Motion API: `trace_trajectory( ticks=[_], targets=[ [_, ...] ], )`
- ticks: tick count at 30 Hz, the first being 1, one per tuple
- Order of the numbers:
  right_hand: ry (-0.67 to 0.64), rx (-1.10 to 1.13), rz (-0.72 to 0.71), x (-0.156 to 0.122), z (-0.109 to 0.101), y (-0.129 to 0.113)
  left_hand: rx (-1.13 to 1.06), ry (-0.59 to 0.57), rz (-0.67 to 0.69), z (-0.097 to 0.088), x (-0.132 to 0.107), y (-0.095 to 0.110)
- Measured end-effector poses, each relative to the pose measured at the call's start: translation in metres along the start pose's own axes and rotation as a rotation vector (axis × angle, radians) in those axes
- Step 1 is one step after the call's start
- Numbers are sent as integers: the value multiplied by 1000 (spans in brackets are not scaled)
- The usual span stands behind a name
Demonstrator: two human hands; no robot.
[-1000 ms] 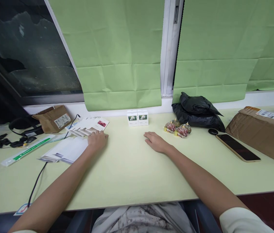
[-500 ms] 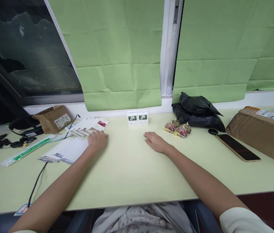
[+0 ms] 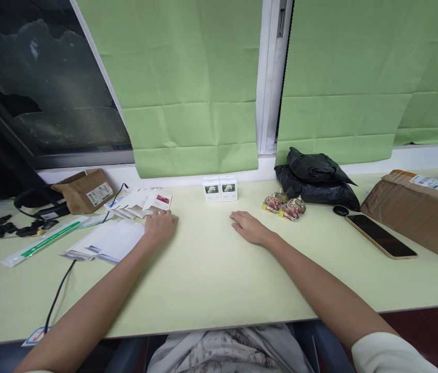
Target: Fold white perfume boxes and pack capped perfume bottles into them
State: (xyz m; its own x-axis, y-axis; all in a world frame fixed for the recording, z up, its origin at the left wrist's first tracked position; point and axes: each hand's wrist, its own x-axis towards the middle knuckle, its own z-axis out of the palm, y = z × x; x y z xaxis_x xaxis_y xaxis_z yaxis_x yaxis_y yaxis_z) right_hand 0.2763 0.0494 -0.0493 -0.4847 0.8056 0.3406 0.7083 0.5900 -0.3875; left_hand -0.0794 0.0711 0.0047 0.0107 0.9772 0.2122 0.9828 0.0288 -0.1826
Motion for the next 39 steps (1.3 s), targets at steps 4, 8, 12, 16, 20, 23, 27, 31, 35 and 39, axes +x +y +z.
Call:
trace_trajectory(
  ticks=[4, 8, 12, 16, 20, 23, 27, 31, 35, 39],
  targets=[
    [12, 8, 12, -1, -1, -2, -2, 15, 70, 0, -4, 7],
    [5, 3, 14, -1, -2, -4, -6, 34, 133, -1, -8, 14],
    [6, -2, 10, 0, -1, -2, -22, 52, 185, -5, -12, 21],
    [-5, -21, 5, 0, -2, -2, -47, 66, 228, -10, -15, 27],
    [-1, -5, 12, 0, -3, -3, -72, 70, 276, -13, -18, 33],
    [-3, -3, 10, -1, -3, -3, -83, 66, 310, -17, -21, 37],
    [13, 7, 5, -1, -1, -2, -97, 44, 352, -25, -26, 44],
    [15, 7, 8, 0, 0, 0, -133, 6, 379, -33, -32, 49],
    [0, -7, 9, 0, -1, -2, -128, 31, 469, -36, -40, 55],
    [5, -5, 19, 0, -2, -4, -195, 49, 587, -40, -51, 61]
  ],
)
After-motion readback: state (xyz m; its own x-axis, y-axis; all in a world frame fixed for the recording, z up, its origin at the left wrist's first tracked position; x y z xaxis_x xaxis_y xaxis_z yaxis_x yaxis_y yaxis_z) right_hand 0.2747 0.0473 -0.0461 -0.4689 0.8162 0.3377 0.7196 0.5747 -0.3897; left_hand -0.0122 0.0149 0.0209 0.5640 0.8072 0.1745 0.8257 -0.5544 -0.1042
